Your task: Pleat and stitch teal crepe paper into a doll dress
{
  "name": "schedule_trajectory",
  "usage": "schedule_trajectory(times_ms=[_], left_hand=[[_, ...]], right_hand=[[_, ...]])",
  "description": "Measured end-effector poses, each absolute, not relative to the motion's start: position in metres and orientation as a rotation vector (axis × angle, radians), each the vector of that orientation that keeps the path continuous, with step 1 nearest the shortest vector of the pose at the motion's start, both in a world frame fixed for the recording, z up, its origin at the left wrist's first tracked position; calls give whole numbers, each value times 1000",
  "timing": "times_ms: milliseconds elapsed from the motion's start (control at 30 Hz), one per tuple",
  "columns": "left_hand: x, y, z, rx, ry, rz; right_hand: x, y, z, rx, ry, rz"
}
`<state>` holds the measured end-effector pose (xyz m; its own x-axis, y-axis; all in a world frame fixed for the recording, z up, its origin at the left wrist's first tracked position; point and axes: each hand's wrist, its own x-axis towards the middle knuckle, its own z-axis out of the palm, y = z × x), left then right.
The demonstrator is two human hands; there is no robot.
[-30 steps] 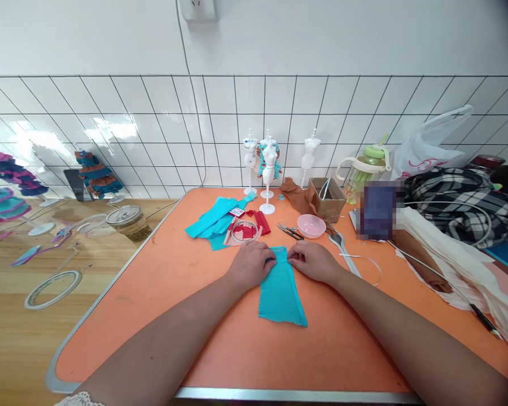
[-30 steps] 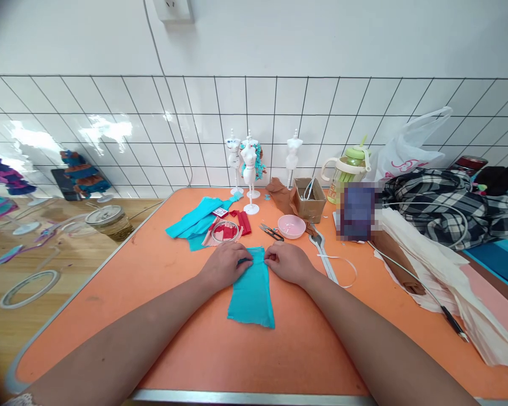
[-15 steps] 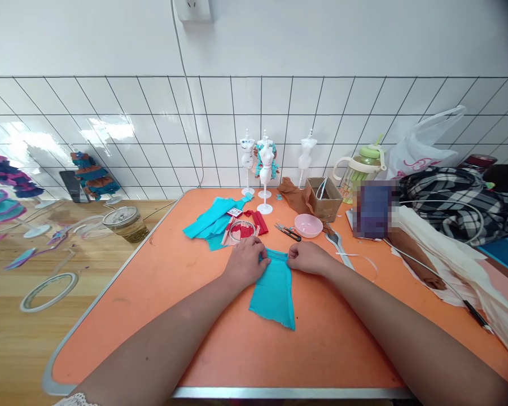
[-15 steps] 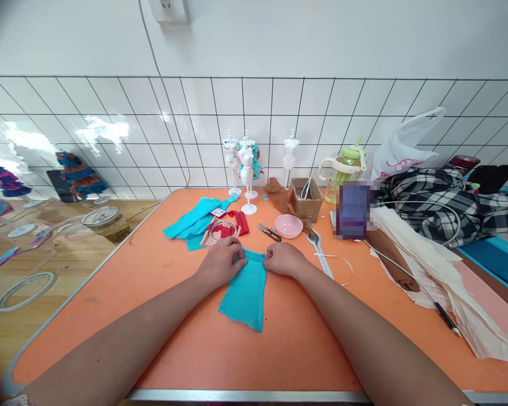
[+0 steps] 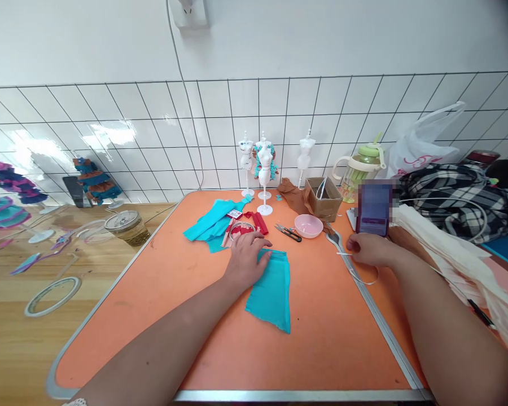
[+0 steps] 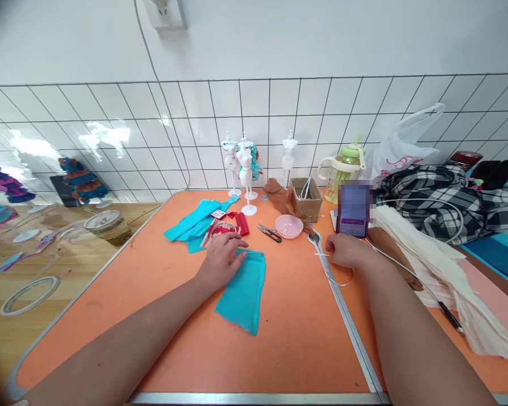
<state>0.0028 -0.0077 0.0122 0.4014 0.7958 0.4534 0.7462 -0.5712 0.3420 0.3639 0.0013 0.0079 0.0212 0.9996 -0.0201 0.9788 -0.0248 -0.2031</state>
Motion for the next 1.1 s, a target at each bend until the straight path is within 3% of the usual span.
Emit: schedule_trajectory(times_ms=[100, 233, 500, 733, 900, 1100], left_hand=[[3, -13, 19, 2588, 1354, 932], [5, -21, 24, 2561, 1175, 963], [11, -29, 27, 2375, 979, 907], [11, -30, 28, 2211, 849, 803], [13, -28, 31, 2059, 729, 662], [13, -25, 29, 1899, 740, 771]], right_hand=[[351, 5, 9, -2198, -2197, 354], [336, -3, 28, -2127, -2230, 248], [269, -28, 53, -1535, -2459, 60], [237, -52, 63, -871, -2242, 432], [233, -51, 58, -764, -2093, 407], [231, -46, 49, -714, -1984, 389]])
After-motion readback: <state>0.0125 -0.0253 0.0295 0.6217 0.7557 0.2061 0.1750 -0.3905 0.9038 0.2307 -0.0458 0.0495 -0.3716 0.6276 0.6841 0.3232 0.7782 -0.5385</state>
